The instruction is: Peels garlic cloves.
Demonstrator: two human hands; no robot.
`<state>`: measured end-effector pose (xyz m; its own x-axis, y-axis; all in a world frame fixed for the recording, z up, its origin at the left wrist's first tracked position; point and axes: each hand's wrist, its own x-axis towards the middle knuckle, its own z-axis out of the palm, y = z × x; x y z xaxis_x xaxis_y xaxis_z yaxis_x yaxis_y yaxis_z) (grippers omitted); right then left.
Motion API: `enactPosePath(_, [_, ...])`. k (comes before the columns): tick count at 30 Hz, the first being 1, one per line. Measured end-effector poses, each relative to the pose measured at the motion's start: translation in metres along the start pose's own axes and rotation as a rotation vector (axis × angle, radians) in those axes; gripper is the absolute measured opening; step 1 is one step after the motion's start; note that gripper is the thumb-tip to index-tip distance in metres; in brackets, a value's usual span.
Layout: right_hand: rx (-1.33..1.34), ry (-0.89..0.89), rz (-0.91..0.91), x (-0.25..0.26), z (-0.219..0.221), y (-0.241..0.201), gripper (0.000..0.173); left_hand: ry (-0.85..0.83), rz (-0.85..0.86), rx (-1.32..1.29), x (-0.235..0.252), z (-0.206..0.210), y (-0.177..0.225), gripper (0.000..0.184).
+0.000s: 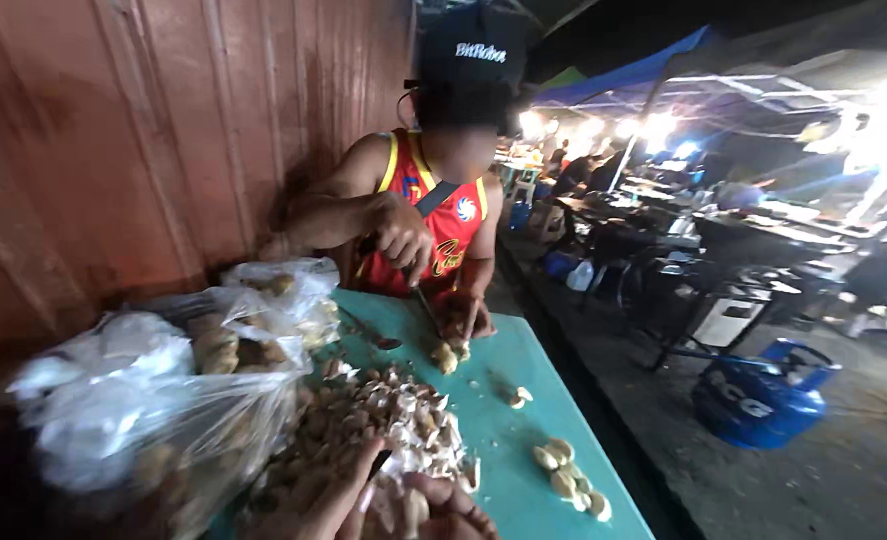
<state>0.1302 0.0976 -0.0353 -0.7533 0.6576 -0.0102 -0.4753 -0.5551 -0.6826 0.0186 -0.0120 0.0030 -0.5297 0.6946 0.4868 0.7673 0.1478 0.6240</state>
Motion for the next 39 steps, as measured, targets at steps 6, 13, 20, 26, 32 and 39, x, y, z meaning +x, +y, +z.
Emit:
enactPosePath(6, [0.068, -0.068, 0.046, 0.005, -0.008, -0.005, 0.030, 0.045, -0.087, 0.031, 0.001, 0.001, 0.004, 0.034])
enactPosePath(13, [0.168, -0.087, 0.100, 0.007, -0.010, -0.009, 0.031, -0.055, -0.146, 0.079, 0.004, -0.001, 0.004, 0.037])
enactPosePath(20, [0.106, -0.031, -0.003, 0.009, -0.012, -0.009, 0.033, -0.097, -0.141, 0.026, -0.002, 0.007, 0.016, 0.030])
enactPosePath(26, [0.077, 0.080, -0.029, 0.005, -0.001, -0.011, 0.027, -0.099, -0.067, -0.069, -0.003, 0.007, 0.015, 0.039])
enactPosePath(32, [0.043, 0.230, -0.056, 0.004, 0.007, -0.011, 0.022, -0.194, -0.012, -0.082, -0.006, 0.012, 0.018, 0.038])
enactPosePath(39, [0.060, 0.212, -0.110, 0.005, 0.006, -0.007, 0.026, -0.184, 0.007, -0.072, -0.009, 0.015, 0.021, 0.038])
